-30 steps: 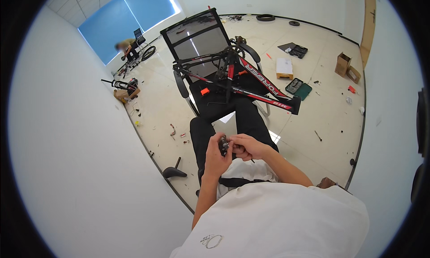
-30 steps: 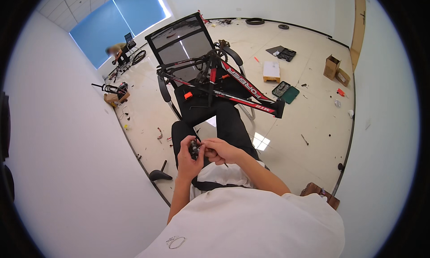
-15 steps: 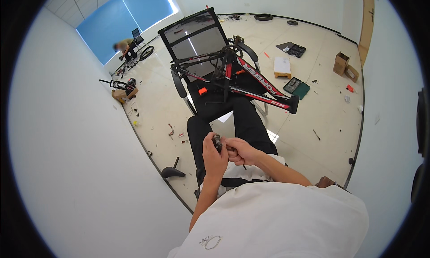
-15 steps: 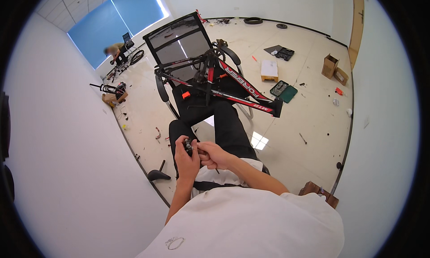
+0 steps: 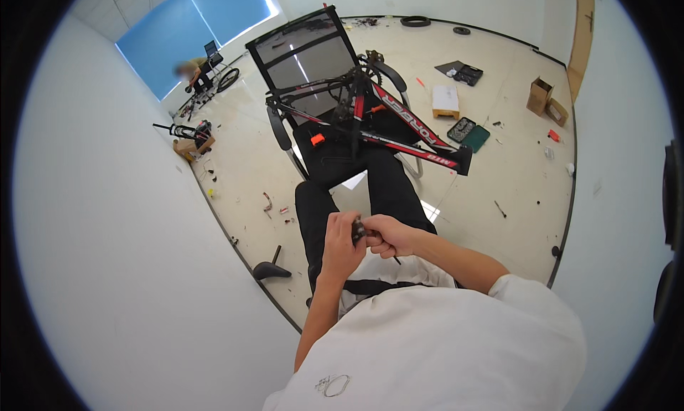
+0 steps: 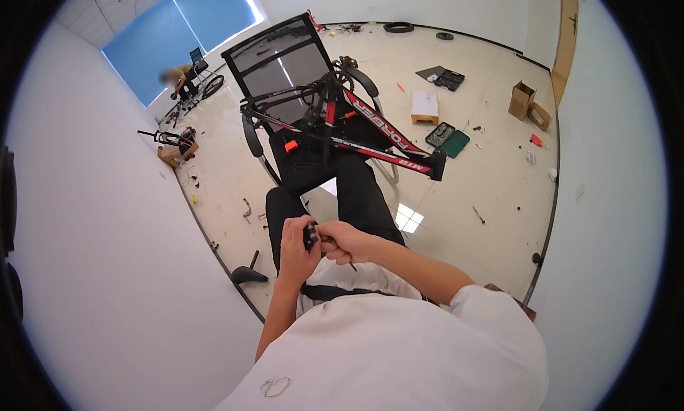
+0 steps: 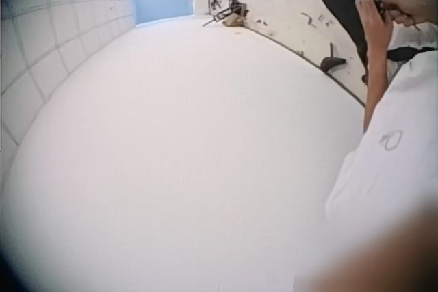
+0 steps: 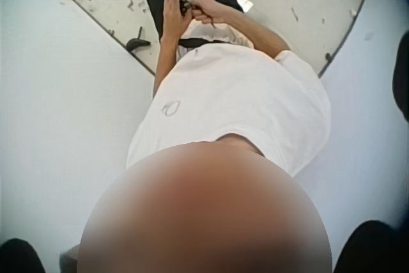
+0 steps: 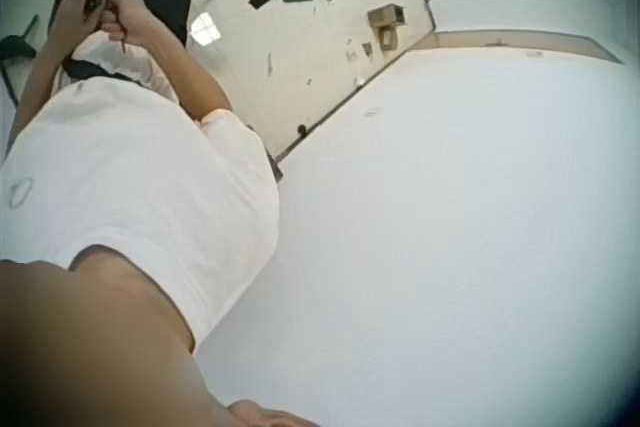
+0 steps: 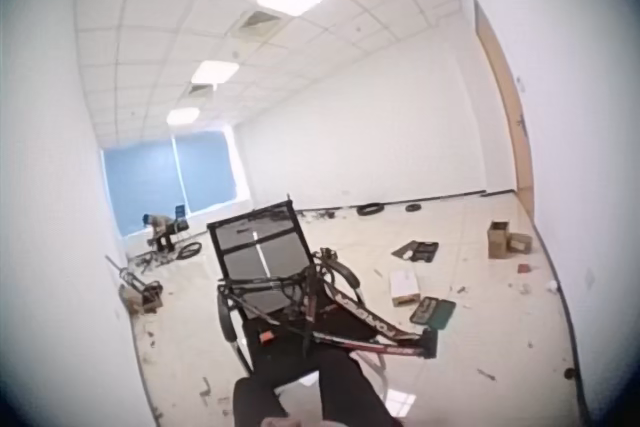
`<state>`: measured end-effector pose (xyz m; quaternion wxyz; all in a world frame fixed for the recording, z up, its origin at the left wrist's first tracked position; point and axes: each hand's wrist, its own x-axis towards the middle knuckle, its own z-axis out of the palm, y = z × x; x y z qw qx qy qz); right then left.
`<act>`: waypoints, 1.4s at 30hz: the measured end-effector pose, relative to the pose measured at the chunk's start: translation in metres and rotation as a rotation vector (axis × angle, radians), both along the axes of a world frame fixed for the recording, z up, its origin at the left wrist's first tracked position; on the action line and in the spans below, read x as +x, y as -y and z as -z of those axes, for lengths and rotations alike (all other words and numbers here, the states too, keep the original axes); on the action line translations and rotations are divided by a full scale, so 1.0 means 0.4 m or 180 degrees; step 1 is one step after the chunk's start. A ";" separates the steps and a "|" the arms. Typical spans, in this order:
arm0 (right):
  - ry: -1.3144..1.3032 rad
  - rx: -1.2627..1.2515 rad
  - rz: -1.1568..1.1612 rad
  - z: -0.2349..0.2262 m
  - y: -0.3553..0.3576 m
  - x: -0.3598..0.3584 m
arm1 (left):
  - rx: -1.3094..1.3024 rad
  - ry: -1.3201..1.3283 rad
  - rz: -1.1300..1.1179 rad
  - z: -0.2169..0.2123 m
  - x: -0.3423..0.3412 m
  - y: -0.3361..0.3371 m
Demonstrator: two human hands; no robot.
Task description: The person sits on a chair and uses a small tool to adjust a bicycle component held in their hands. They repeatedly tighten or loosen parts of the component while seated, with a bicycle frame resting on the chair in front of them.
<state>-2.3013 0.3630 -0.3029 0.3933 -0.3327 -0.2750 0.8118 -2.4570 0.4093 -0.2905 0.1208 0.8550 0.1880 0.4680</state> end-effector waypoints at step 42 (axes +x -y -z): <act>0.3324 0.3280 0.0628 -0.055 0.016 0.056 | -0.4686 0.2757 0.1704 -0.079 -0.054 0.005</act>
